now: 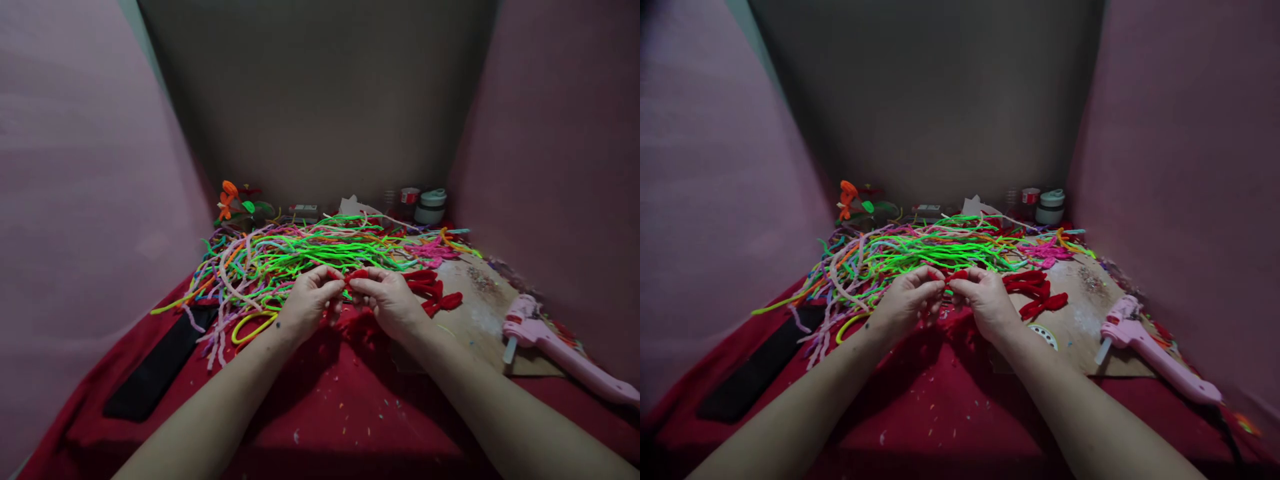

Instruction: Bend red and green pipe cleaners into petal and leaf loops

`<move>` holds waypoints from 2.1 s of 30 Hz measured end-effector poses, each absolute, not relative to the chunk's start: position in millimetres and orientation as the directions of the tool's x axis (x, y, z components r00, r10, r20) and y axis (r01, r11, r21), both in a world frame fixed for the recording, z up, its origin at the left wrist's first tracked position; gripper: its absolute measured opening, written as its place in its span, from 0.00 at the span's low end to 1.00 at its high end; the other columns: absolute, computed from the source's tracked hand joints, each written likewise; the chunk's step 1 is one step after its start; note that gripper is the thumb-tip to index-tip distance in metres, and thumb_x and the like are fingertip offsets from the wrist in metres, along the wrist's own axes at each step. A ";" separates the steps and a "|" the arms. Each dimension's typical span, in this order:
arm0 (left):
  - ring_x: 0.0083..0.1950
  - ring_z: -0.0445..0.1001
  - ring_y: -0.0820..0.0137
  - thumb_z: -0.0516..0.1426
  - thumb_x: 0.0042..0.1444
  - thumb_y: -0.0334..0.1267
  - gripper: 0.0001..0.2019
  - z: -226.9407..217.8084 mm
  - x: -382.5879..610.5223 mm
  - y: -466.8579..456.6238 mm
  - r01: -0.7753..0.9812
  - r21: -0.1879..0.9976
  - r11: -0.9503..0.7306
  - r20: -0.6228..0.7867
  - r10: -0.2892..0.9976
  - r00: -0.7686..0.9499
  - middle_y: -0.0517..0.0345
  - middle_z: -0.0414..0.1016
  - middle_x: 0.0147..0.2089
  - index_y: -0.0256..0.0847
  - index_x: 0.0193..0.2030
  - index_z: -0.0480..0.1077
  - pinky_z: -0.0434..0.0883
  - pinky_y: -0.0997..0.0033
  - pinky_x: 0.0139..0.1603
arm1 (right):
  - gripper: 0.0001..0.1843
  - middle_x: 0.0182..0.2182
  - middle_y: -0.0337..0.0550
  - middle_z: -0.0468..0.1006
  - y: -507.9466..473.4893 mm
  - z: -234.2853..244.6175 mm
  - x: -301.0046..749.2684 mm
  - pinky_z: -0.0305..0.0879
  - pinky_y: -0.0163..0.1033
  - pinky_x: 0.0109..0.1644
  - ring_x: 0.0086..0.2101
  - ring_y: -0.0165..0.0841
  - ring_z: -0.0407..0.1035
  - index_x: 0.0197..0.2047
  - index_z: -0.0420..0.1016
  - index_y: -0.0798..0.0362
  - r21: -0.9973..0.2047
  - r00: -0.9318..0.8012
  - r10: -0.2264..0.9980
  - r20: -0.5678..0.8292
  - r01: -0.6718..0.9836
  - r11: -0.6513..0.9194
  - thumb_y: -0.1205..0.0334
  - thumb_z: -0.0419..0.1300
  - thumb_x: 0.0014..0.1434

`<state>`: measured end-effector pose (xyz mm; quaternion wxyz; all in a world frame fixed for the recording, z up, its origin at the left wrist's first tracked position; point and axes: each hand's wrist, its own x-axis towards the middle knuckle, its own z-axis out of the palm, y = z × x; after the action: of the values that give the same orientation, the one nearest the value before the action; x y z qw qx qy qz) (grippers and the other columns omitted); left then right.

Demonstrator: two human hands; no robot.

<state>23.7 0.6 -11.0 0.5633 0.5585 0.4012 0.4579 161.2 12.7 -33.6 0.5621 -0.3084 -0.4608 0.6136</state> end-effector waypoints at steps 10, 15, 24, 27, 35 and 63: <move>0.15 0.60 0.80 0.57 0.49 0.39 0.08 -11.2 20.8 2.6 -0.171 0.981 0.088 -0.020 0.930 0.367 0.66 0.62 0.19 0.36 0.30 0.66 0.63 0.80 0.12 | 0.01 0.19 0.36 0.71 9.2 -30.2 159.6 0.58 0.32 0.23 0.19 0.25 0.62 0.24 0.71 0.57 -0.889 -0.203 0.970 0.132 -0.457 0.025 0.70 0.58 0.43; 0.17 0.63 0.78 0.56 0.50 0.40 0.08 -11.7 23.8 1.6 -0.098 0.995 0.014 0.021 0.939 0.343 0.64 0.66 0.21 0.36 0.31 0.65 0.65 0.78 0.13 | 0.02 0.19 0.34 0.71 7.4 -29.5 156.6 0.57 0.30 0.20 0.17 0.24 0.62 0.25 0.68 0.55 -0.872 -0.210 0.971 0.117 -0.489 0.000 0.67 0.58 0.44; 0.20 0.66 0.78 0.53 0.50 0.34 0.02 -25.0 27.0 2.0 0.433 0.827 -0.360 0.311 0.933 0.181 0.65 0.67 0.21 0.39 0.30 0.64 0.63 0.80 0.21 | 0.02 0.13 0.30 0.64 5.4 -29.4 156.3 0.51 0.30 0.18 0.14 0.24 0.56 0.23 0.63 0.54 -0.988 -0.115 0.983 0.140 -0.081 0.131 0.67 0.54 0.46; 0.19 0.65 0.79 0.52 0.48 0.32 0.01 -27.1 27.4 1.8 0.472 0.808 -0.353 0.311 0.936 0.166 0.66 0.67 0.20 0.39 0.29 0.64 0.63 0.80 0.20 | 0.02 0.12 0.30 0.64 3.1 -26.1 155.7 0.52 0.30 0.18 0.14 0.24 0.57 0.23 0.63 0.53 -0.991 -0.117 0.984 0.134 -0.021 0.133 0.68 0.53 0.45; 0.14 0.65 0.76 0.51 0.47 0.30 0.02 -13.9 32.2 -1.0 0.220 0.972 -0.088 0.054 0.986 0.156 0.67 0.66 0.16 0.39 0.26 0.60 0.64 0.78 0.15 | 0.02 0.10 0.31 0.66 2.8 -23.3 156.2 0.54 0.30 0.16 0.11 0.25 0.58 0.23 0.62 0.53 -0.999 -0.182 0.983 -0.001 -0.041 -0.008 0.69 0.52 0.43; 0.12 0.62 0.79 0.50 0.50 0.33 0.04 -13.7 23.4 2.4 0.356 0.912 -0.206 0.126 0.964 0.236 0.67 0.65 0.14 0.39 0.25 0.61 0.58 0.82 0.13 | 0.13 0.18 0.39 0.74 14.6 -32.8 161.8 0.64 0.33 0.21 0.18 0.29 0.68 0.24 0.72 0.57 -0.903 -0.066 0.997 0.029 -0.430 -0.002 0.58 0.68 0.38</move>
<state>23.4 2.4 -13.7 0.3996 0.6769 0.4873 0.3804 161.8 14.6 -32.8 0.5835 -0.3560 -0.3982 0.6117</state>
